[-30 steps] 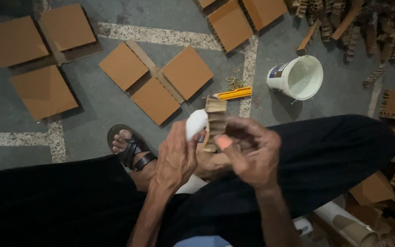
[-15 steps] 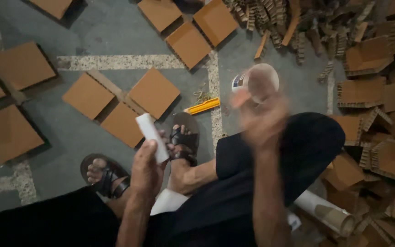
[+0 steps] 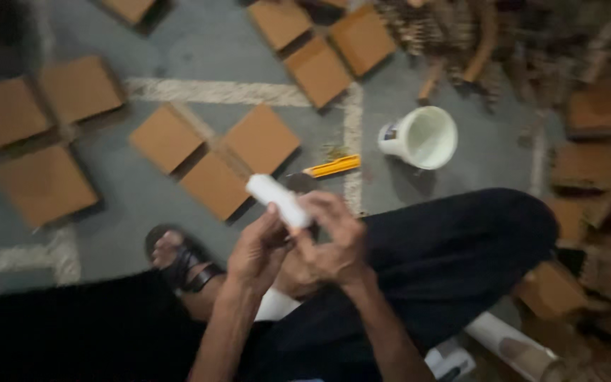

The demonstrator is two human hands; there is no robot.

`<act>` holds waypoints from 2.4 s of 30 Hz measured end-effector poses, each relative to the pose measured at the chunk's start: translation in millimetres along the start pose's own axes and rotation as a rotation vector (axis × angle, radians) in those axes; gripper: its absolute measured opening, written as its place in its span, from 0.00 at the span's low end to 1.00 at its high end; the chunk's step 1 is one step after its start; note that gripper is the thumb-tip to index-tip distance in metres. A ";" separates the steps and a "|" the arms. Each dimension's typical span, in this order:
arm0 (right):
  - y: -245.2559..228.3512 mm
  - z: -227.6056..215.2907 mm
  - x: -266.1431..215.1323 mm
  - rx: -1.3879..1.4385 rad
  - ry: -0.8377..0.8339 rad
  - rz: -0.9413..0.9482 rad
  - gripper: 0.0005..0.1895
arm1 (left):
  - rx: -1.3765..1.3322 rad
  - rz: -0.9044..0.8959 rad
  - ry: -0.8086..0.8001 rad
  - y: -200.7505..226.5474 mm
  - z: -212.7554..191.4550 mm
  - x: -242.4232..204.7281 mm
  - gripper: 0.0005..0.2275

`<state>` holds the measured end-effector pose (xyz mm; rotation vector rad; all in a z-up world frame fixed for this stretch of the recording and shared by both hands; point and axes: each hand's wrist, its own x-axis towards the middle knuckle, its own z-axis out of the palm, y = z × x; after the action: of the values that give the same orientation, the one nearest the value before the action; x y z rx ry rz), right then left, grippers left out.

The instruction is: The person sits on the floor and applies a white liquid from a bottle onto small square cardboard pieces. They repeatedly dip the bottle into a white bucket, apply the liquid to the cardboard, and place the treated pieces on the floor.

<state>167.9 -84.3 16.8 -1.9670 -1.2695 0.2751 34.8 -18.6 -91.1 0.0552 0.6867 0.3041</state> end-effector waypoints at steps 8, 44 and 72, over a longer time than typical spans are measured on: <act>48.6 -39.8 27.5 0.465 0.276 0.316 0.20 | 0.925 0.748 0.935 8.7 -69.3 55.6 0.43; 328.6 -101.7 70.2 -0.578 0.070 1.168 0.19 | 0.569 0.899 0.190 102.4 -25.2 60.4 0.23; 94.0 -106.0 28.3 0.962 0.312 0.645 0.15 | 0.851 0.787 0.268 81.1 67.2 -29.8 0.24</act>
<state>303.9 -131.3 29.9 -1.4010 -0.1599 0.7049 34.6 53.4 -8.6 1.1324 1.0053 0.7615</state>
